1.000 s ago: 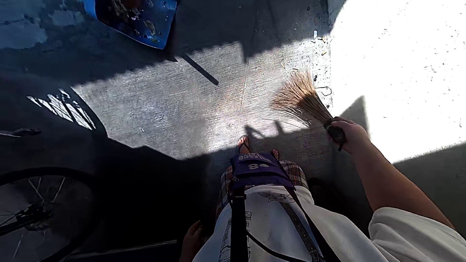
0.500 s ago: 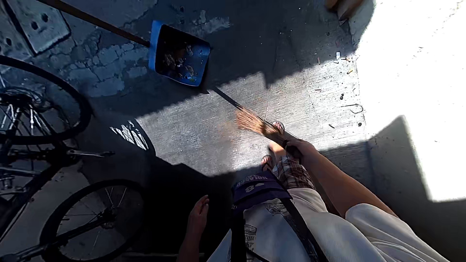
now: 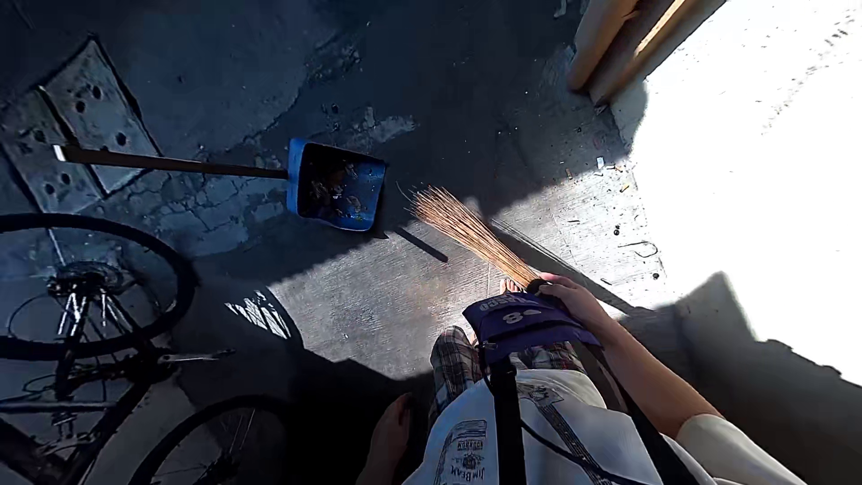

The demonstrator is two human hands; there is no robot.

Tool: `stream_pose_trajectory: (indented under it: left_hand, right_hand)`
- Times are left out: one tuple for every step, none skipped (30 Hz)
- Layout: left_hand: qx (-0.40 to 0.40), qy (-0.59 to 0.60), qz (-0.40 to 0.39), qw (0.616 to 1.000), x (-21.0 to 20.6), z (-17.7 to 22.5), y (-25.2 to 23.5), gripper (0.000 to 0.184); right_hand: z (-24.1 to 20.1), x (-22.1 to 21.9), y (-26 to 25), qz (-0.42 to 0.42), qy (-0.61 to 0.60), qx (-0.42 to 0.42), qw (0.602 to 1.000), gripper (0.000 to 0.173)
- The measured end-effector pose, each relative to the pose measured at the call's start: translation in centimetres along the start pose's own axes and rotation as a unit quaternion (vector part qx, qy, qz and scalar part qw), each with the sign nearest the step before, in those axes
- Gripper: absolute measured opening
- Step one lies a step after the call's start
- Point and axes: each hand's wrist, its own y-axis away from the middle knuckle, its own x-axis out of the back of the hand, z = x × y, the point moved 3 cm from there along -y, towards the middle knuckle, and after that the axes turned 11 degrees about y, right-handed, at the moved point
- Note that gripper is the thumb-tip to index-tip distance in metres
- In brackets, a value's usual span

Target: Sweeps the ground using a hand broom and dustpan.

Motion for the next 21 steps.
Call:
stream_pose_trajectory:
  left_hand:
    - [-0.021, -0.008, 0.034, 0.999, 2.4, 1.6, -0.7, 0.041]
    - [-0.033, -0.005, 0.072, 0.997, 5.1, 3.1, -1.1, 0.041]
    - [-0.050, 0.013, 0.118, 0.992, 8.0, 4.6, -1.8, 0.041]
    - [-0.070, 0.043, 0.163, 0.983, 10.9, 5.9, -2.5, 0.041]
    - [-0.090, 0.073, 0.203, 0.972, 13.7, 7.1, -3.0, 0.042]
    - [-0.105, 0.102, 0.236, 0.961, 16.6, 8.3, -3.7, 0.044]
    - [-0.118, 0.131, 0.265, 0.948, 19.4, 9.5, -4.4, 0.047]
    - [-0.133, 0.156, 0.291, 0.935, 22.1, 10.6, -5.2, 0.050]
    - [-0.147, 0.176, 0.312, 0.922, 24.8, 11.7, -6.2, 0.054]
    - [-0.166, 0.187, 0.327, 0.912, 27.4, 12.8, -7.3, 0.058]
    - [-0.185, 0.189, 0.339, 0.903, 30.0, 13.7, -8.7, 0.062]
    - [-0.197, 0.192, 0.348, 0.896, 32.7, 14.6, -10.2, 0.067]
    - [-0.198, 0.199, 0.357, 0.891, 35.2, 15.4, -11.6, 0.071]
    - [-0.197, 0.208, 0.371, 0.883, 37.8, 16.0, -13.2, 0.075]
    - [-0.197, 0.219, 0.385, 0.875, 40.5, 16.6, -14.8, 0.079]
    - [-0.185, 0.227, 0.398, 0.869, 43.0, 17.2, -16.3, 0.083]
    - [-0.168, 0.235, 0.411, 0.865, 45.4, 17.5, -17.7, 0.087]
    - [-0.159, 0.243, 0.426, 0.857, 47.9, 17.7, -19.2, 0.091]
    - [-0.155, 0.245, 0.445, 0.847, 50.6, 17.7, -20.7, 0.095]
    - [-0.146, 0.236, 0.464, 0.841, 53.3, 17.6, -21.9, 0.097]
    - [-0.131, 0.226, 0.481, 0.837, 55.9, 17.3, -22.8, 0.100]
  right_hand:
    - [-0.5, -0.6, -1.9, -0.012, 0.006, -0.006, 1.000, 0.044]
    - [-0.2, -0.9, -3.6, -0.023, 0.004, -0.023, 0.999, 0.049]
    - [0.0, -0.4, -4.9, -0.023, -0.005, -0.045, 0.999, 0.052]
    - [0.1, 0.8, -5.8, -0.008, -0.022, -0.063, 0.998, 0.054]
    - [0.6, 2.6, -6.0, 0.016, -0.042, -0.079, 0.996, 0.053]
    - [1.3, 4.8, -5.8, 0.045, -0.061, -0.084, 0.994, 0.051]
    - [2.0, 6.8, -5.4, 0.077, -0.074, -0.080, 0.991, 0.049]
    - [2.5, 8.6, -4.8, 0.111, -0.086, -0.075, 0.987, 0.046]
    - [2.7, 9.8, -3.8, 0.146, -0.096, -0.072, 0.982, 0.044]
    - [2.4, 10.4, -2.7, 0.175, -0.098, -0.069, 0.977, 0.042]
    - [1.7, 10.3, -1.5, 0.193, -0.094, -0.065, 0.975, 0.042]
    - [0.7, 9.7, -0.5, 0.207, -0.090, -0.058, 0.972, 0.044]
    - [-0.4, 8.7, 0.4, 0.218, -0.084, -0.048, 0.971, 0.046]
    - [-1.9, 7.2, 1.2, 0.221, -0.078, -0.031, 0.972, 0.046]
    - [-3.5, 5.6, 1.4, 0.221, -0.076, -0.011, 0.972, 0.046]
    - [-4.9, 3.9, 1.5, 0.217, -0.077, 0.008, 0.973, 0.049]
    - [-6.6, 2.1, 1.2, 0.206, -0.074, 0.024, 0.975, 0.055]
    - [-8.6, -0.1, 0.3, 0.189, -0.061, 0.039, 0.979, 0.060]
    - [-10.8, -2.5, -0.9, 0.171, -0.053, 0.052, 0.982, 0.062]
    - [-13.1, -5.1, -2.3, 0.162, -0.054, 0.067, 0.983, 0.060]
    - [-15.3, -7.6, -4.0, 0.156, -0.061, 0.073, 0.983, 0.058]
